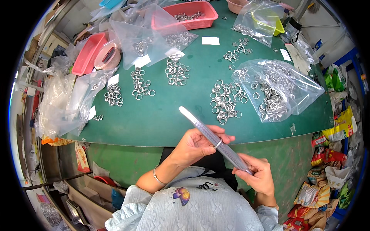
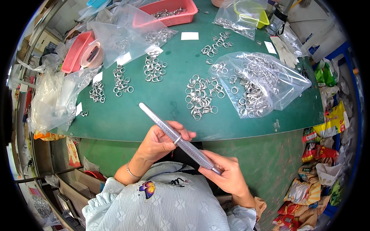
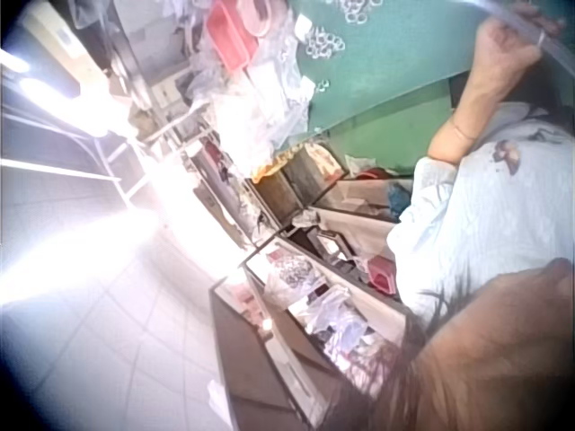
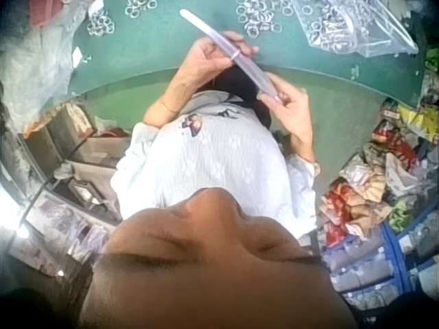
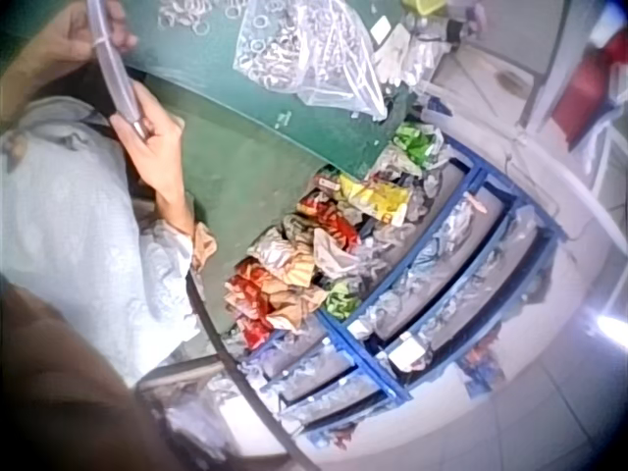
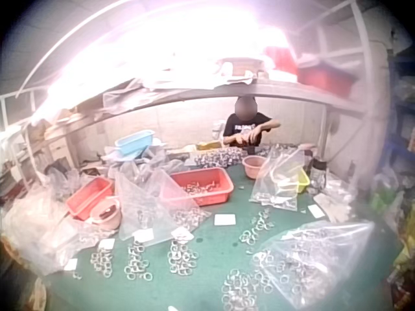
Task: The person uses a metal rod to thread small metal rings onto it one by one. They pick up the rings from a green table and slide them down the rod, repeating this process for multiple rings.
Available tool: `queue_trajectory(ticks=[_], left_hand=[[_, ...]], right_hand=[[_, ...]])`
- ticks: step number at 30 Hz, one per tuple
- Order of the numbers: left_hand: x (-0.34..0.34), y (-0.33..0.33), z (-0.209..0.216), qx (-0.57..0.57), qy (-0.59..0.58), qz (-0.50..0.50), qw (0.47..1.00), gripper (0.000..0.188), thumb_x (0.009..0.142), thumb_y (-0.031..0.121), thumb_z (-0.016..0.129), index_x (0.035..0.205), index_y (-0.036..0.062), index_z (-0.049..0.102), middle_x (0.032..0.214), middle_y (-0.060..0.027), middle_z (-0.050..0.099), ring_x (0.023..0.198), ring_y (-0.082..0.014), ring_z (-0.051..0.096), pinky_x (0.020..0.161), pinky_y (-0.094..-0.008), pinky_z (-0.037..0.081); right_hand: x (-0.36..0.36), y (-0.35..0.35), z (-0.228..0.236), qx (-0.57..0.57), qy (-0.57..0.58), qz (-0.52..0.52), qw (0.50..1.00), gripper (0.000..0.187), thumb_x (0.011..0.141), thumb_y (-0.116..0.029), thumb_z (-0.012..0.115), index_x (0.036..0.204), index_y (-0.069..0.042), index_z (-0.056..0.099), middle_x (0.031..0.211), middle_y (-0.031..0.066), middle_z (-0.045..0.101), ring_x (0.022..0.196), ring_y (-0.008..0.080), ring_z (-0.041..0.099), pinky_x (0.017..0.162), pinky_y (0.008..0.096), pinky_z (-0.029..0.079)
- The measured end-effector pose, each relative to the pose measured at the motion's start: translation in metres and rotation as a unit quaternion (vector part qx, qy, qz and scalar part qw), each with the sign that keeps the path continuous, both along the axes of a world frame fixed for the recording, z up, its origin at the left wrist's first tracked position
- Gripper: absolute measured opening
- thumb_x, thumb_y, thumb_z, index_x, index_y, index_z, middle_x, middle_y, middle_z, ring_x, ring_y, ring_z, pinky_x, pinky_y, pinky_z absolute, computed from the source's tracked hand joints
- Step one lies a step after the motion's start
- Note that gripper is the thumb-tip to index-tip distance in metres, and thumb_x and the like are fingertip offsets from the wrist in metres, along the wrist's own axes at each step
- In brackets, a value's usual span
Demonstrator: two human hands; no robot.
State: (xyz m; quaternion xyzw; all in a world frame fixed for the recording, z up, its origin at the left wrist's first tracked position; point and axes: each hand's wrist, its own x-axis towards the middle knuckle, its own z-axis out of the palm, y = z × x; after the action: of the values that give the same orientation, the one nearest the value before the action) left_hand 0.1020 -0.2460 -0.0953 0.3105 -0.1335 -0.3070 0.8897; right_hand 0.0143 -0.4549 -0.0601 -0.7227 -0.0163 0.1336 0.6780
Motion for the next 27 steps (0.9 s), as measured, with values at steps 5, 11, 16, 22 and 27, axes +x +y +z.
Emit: queue_trajectory(ticks=[5, 11, 16, 22, 27], left_hand=[[-0.001, -0.001, -0.002, -0.013, -0.008, -0.001, 1.0, 0.045, 0.079, 0.004, 0.068, 0.12, 0.0025, 0.051, 0.106, -0.0166, 0.06, 0.114, -0.0331, 0.052, 0.106, -0.0498, 0.031], [-0.001, 0.0, -0.001, -0.016, -0.001, 0.005, 1.0, 0.045, 0.079, 0.002, 0.067, 0.121, 0.0032, 0.05, 0.106, -0.0166, 0.06, 0.114, -0.0346, 0.051, 0.104, -0.0497, 0.033], [0.002, 0.004, -0.002, -0.022, 0.003, 0.025, 0.999, 0.047, 0.079, 0.001, 0.066, 0.123, 0.0042, 0.049, 0.108, -0.0152, 0.058, 0.115, -0.034, 0.052, 0.102, -0.0473, 0.036], [0.005, 0.007, -0.001, -0.013, 0.007, 0.066, 0.998, 0.049, 0.079, 0.0, 0.066, 0.124, 0.0037, 0.047, 0.11, -0.0154, 0.058, 0.115, -0.0329, 0.052, 0.102, -0.0458, 0.037], [0.003, 0.006, -0.003, 0.027, 0.004, 0.057, 0.998, 0.049, 0.08, 0.002, 0.065, 0.125, 0.0015, 0.046, 0.114, -0.019, 0.059, 0.119, -0.0352, 0.048, 0.102, -0.0473, 0.036]], right_hand=[[-0.001, 0.001, 0.001, 0.001, 0.004, -0.004, 1.0, 0.045, 0.076, 0.006, 0.064, 0.12, 0.009, 0.052, 0.08, 0.0105, 0.067, 0.052, 0.0027, 0.05, 0.043, 0.0166, 0.035], [-0.001, 0.002, 0.004, -0.006, 0.035, -0.026, 0.999, 0.044, 0.073, 0.002, 0.069, 0.115, 0.007, 0.057, 0.08, 0.0086, 0.066, 0.06, 0.0043, 0.051, 0.052, 0.0195, 0.04], [-0.001, 0.005, -0.002, -0.04, -0.061, -0.047, 0.996, 0.046, 0.07, -0.001, 0.073, 0.113, 0.004, 0.059, 0.079, 0.0106, 0.064, 0.061, 0.0105, 0.055, 0.056, 0.0238, 0.044], [0.006, 0.009, 0.008, -0.237, -0.186, -0.059, 0.952, 0.044, 0.066, -0.003, 0.074, 0.108, 0.0, 0.062, 0.077, 0.0109, 0.059, 0.06, 0.0222, 0.056, 0.055, 0.0295, 0.045], [0.005, 0.016, -0.003, -0.357, -0.306, -0.14, 0.871, 0.038, 0.063, -0.004, 0.074, 0.101, -0.003, 0.065, 0.084, 0.0061, 0.056, 0.057, 0.0197, 0.051, 0.051, 0.0308, 0.042]])
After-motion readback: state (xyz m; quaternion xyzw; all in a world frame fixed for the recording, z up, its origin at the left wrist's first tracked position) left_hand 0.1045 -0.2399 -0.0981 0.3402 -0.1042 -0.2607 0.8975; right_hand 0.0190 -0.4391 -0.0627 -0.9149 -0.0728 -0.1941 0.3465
